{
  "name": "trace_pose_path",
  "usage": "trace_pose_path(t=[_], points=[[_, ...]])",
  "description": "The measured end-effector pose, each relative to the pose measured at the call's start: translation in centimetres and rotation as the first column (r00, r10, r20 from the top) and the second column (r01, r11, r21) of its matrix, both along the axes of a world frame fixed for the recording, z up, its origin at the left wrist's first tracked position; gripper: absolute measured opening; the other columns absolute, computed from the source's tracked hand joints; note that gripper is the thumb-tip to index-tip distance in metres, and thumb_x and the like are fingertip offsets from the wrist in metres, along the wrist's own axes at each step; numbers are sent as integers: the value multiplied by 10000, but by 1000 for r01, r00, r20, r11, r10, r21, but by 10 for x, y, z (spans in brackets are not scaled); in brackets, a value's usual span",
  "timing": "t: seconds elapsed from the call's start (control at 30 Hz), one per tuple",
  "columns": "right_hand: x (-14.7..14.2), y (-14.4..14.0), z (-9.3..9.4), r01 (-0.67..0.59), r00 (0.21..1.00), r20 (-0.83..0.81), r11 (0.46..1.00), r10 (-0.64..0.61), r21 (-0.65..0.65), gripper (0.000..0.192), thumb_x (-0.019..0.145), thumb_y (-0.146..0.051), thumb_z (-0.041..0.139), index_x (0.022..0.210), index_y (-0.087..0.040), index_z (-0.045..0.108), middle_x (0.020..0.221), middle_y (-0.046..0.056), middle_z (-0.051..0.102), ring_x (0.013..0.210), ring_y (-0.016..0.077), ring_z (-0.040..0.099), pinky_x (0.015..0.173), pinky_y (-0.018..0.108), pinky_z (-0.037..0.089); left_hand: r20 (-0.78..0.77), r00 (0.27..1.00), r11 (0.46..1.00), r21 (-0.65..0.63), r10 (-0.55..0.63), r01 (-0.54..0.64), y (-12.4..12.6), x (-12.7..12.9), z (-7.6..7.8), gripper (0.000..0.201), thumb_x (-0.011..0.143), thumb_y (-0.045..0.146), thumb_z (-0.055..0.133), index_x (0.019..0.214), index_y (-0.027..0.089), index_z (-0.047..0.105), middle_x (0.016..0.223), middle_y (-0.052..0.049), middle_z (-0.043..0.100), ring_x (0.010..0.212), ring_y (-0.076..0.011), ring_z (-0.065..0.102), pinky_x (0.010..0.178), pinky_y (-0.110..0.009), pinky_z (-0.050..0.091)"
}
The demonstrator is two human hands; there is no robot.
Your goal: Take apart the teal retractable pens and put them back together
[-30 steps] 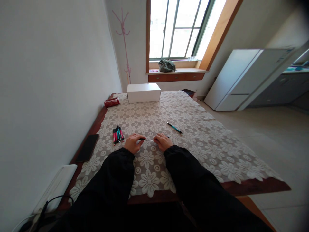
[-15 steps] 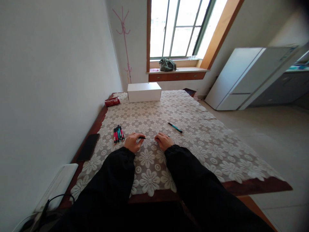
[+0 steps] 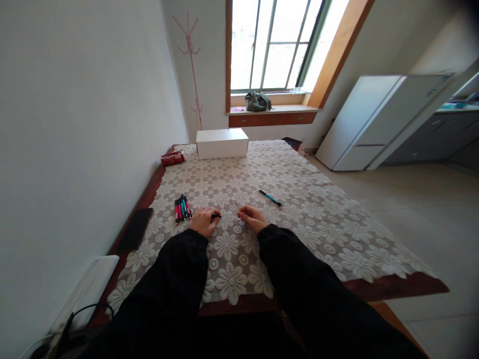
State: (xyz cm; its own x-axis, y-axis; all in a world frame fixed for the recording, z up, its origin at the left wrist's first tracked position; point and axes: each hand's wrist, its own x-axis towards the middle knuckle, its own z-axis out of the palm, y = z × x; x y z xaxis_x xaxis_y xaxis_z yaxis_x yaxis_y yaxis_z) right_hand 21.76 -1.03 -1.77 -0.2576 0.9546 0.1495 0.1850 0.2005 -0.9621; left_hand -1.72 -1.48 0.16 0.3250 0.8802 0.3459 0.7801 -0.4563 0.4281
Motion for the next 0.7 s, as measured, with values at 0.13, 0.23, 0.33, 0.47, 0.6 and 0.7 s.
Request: trace_pose_path(t=[0.13, 0.23, 0.33, 0.47, 0.6, 0.7], points=[[-3, -1, -3, -23, 999, -29, 1000, 23, -5, 353, 783, -542, 622, 844, -195, 590, 771, 14, 654, 675, 142, 574, 609, 257, 445, 33, 999, 1000, -1, -9, 9, 0, 0, 1, 172, 823, 236, 640, 985, 237, 698, 1019, -42, 715, 999, -235, 617, 918, -388, 466], [-4, -3, -4, -5, 996, 92, 996, -4, 92, 294, 833, -481, 584, 842, -188, 606, 731, 3, 631, 655, 137, 559, 613, 256, 434, 97, 995, 999, 27, -32, 30, 0, 1, 3, 166, 865, 278, 610, 1002, 235, 693, 1016, -42, 715, 1008, -226, 619, 933, -380, 469], [-3, -4, -2, -26, 965, 260, 972, -37, 233, 176, 866, -350, 568, 850, -184, 625, 714, -4, 611, 622, 126, 534, 620, 253, 421, 147, 986, 996, 56, -81, 73, -2, 2, 6, 186, 865, 335, 632, 1008, 230, 687, 1010, -43, 719, 1019, -223, 621, 953, -380, 466], [-1, -6, 3, -122, 885, 460, 919, -69, 374, 87, 869, -222, 559, 844, -189, 635, 773, 16, 620, 706, 142, 554, 695, 263, 430, 169, 975, 989, 68, -142, 132, -3, 3, 9, 260, 814, 399, 702, 1015, 234, 685, 1021, -48, 717, 1030, -226, 625, 966, -379, 468], [-1, -8, 7, -203, 826, 559, 890, -68, 407, 86, 876, -201, 558, 857, -197, 641, 811, 28, 632, 785, 161, 568, 760, 280, 438, 155, 968, 979, 73, -198, 189, -4, 4, 10, 226, 803, 394, 715, 973, 246, 706, 1029, -50, 711, 1052, -225, 612, 975, -383, 467], [-1, -9, 8, -244, 801, 596, 880, -55, 408, 78, 873, -199, 573, 870, -206, 651, 827, 29, 640, 817, 169, 574, 782, 286, 439, 145, 961, 971, 69, -235, 227, -4, 5, 10, 138, 825, 361, 693, 898, 247, 719, 1013, -45, 713, 1040, -212, 612, 990, -388, 460]])
